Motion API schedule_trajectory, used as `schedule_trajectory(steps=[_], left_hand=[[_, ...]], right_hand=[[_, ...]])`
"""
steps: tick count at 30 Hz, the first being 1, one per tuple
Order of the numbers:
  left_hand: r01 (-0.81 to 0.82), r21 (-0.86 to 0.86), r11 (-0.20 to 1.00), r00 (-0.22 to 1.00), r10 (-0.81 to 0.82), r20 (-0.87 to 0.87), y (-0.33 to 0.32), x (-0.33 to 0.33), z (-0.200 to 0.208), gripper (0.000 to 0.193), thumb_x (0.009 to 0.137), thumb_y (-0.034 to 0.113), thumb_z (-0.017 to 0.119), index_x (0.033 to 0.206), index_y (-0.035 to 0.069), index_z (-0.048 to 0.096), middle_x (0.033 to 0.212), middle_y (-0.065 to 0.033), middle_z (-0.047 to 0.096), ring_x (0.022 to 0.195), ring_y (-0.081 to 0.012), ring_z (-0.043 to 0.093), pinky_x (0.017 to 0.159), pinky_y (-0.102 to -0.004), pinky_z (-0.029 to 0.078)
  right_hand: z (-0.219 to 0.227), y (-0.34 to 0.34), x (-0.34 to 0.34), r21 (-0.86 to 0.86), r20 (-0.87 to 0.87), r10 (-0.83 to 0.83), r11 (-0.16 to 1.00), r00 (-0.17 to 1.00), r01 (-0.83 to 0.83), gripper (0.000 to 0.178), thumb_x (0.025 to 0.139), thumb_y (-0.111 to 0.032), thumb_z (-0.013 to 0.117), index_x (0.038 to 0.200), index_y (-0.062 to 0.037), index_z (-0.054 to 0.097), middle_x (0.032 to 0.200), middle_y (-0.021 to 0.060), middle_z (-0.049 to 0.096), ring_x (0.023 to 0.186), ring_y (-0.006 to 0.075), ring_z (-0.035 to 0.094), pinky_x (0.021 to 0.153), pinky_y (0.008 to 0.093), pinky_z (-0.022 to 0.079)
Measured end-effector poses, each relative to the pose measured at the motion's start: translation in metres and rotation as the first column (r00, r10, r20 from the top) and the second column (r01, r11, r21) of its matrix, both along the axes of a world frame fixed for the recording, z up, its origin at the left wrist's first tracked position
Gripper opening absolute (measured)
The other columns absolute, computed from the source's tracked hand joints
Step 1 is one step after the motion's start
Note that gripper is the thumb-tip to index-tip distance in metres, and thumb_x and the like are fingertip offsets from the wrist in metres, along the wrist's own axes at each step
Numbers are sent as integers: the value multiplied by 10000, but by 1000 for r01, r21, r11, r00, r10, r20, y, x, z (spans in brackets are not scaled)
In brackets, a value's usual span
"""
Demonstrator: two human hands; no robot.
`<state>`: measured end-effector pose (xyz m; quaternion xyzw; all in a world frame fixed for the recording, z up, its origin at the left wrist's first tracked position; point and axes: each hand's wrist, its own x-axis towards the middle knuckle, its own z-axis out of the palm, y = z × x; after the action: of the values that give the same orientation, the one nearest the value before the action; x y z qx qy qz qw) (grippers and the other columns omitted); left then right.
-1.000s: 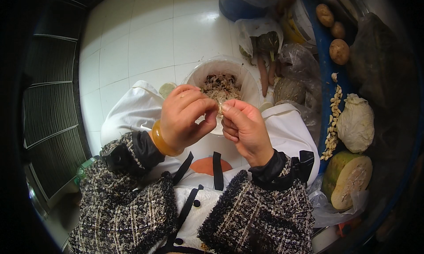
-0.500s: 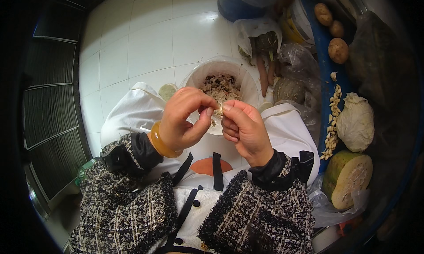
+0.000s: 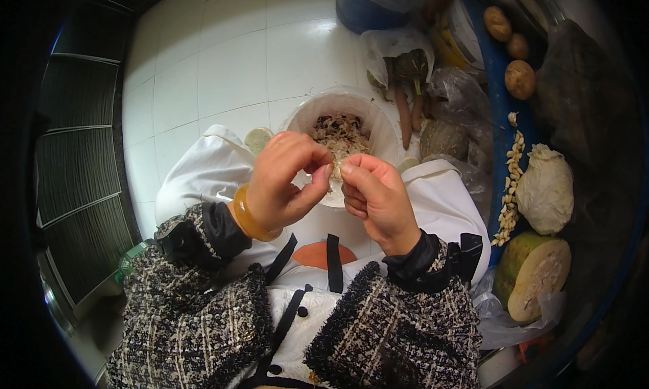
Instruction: The person sits on the floor and peels garlic cloves by hand, removing the skins and placing them into a white bucket. The peeled cloves are set aside on a nearby blue tray.
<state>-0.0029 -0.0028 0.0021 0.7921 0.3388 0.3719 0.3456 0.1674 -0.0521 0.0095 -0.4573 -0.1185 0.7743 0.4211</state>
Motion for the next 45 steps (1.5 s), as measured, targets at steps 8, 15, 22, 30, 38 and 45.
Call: schedule_trajectory(steps=[8,15,22,30,38,45], left_hand=[[-135,-217,967,980,163,115,-1,2,-4,46,798,67,584,804,34,553,705,-83,547,638,-257,532,610,-343,420],[-37,-463,885,985,110,133,-2,-4,-4,166,887,130,545,791,-6,543,668,-104,526,595,-219,501,578,-320,420],[264,-676,688,951,-70,300,-6,-4,1,179,926,146,561,915,-26,609,780,-25,605,744,-77,551,681,-230,457],[175,-660,731,944,67,324,-8,1,0,140,839,108,632,915,-9,643,758,-74,649,694,-106,593,637,-260,478],[95,-351,932,966,0,260,-5,2,4,196,761,35,683,951,4,646,794,-71,621,672,-155,581,622,-269,478],[129,-383,915,952,-6,305,-4,-1,1,205,768,17,685,967,-10,645,835,-97,641,736,-168,640,662,-267,501]], right_hand=[[3,-1,0,29,38,27,999,999,-28,95,905,-137,535,876,-46,540,573,-82,351,463,20,280,432,184,233],[4,-3,1,128,39,-1,992,999,-4,101,881,-123,542,906,-24,541,595,-68,382,473,23,289,458,194,241],[-1,-6,2,235,88,-37,972,995,16,123,885,-104,575,970,-17,557,664,-60,465,542,5,366,489,167,280],[-2,-9,-3,295,289,-142,954,947,53,137,888,-112,593,977,-11,564,695,-68,485,575,-4,394,507,159,298],[-1,-3,2,174,75,17,984,997,-30,162,914,-142,554,1009,-10,548,735,-38,527,525,4,360,465,166,276],[0,-3,2,132,-29,15,991,999,-11,152,945,-146,547,1019,-13,547,732,-39,535,515,-1,353,462,157,265]])
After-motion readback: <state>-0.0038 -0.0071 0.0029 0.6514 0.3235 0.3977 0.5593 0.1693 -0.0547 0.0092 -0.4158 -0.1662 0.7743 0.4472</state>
